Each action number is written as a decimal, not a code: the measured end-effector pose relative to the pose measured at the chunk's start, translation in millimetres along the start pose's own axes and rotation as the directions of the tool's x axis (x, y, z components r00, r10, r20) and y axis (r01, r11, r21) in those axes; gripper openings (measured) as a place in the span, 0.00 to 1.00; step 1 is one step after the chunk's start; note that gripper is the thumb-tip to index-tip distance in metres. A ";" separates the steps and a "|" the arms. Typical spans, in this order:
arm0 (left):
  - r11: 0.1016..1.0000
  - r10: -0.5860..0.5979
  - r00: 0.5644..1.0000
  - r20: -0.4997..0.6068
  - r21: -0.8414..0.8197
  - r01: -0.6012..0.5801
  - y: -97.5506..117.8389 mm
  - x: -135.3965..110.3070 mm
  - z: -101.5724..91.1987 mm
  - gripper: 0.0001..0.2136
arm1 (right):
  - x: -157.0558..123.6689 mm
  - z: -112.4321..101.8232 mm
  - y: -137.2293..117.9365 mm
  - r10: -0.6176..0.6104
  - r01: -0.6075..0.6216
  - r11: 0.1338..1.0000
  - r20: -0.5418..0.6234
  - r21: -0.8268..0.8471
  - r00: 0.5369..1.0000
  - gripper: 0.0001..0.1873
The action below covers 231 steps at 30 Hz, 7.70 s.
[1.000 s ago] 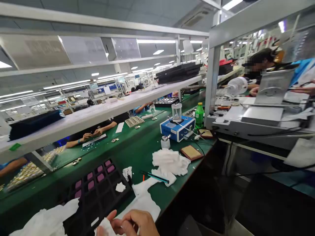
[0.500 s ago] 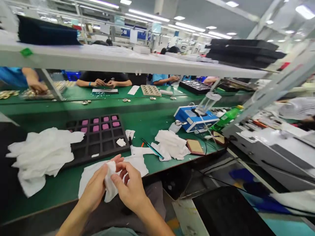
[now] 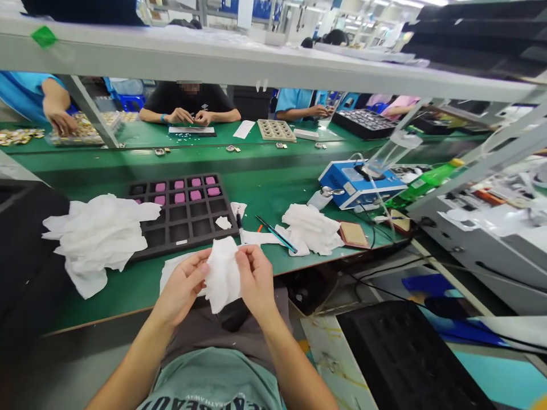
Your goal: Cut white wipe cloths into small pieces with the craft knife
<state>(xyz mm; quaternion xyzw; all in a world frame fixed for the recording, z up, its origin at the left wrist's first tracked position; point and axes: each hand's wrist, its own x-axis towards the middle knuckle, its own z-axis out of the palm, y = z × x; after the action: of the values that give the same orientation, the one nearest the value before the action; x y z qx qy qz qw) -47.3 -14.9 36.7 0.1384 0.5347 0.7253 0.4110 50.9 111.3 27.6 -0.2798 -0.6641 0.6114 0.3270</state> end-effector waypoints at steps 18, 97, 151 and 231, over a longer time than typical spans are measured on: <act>0.970 0.231 0.970 -0.079 0.094 -0.223 -11.8 7.6 12.2 0.22 | -13.1 15.0 12.5 -0.137 0.144 0.988 0.108 -0.059 0.985 0.13; 0.787 0.558 0.636 -0.533 0.584 -0.200 42.0 -11.5 -67.3 0.20 | 72.1 -45.3 53.1 -0.113 0.083 0.921 -0.056 -0.381 0.992 0.11; -0.063 0.452 0.888 0.083 0.996 -0.062 6.4 4.8 -115.1 0.13 | 25.3 -12.4 77.9 -0.302 0.448 0.610 0.331 -0.653 0.894 0.18; 0.967 0.253 0.962 -0.105 0.020 -0.252 -1.6 75.2 56.7 0.26 | 72.6 -34.4 -18.7 -0.071 0.061 0.992 0.084 0.109 0.994 0.15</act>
<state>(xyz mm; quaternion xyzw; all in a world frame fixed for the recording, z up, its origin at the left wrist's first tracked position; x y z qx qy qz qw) -57.2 78.8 39.4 0.1676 0.5361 0.7766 0.2854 32.4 187.2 54.2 -0.2126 -0.6532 0.6465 0.3319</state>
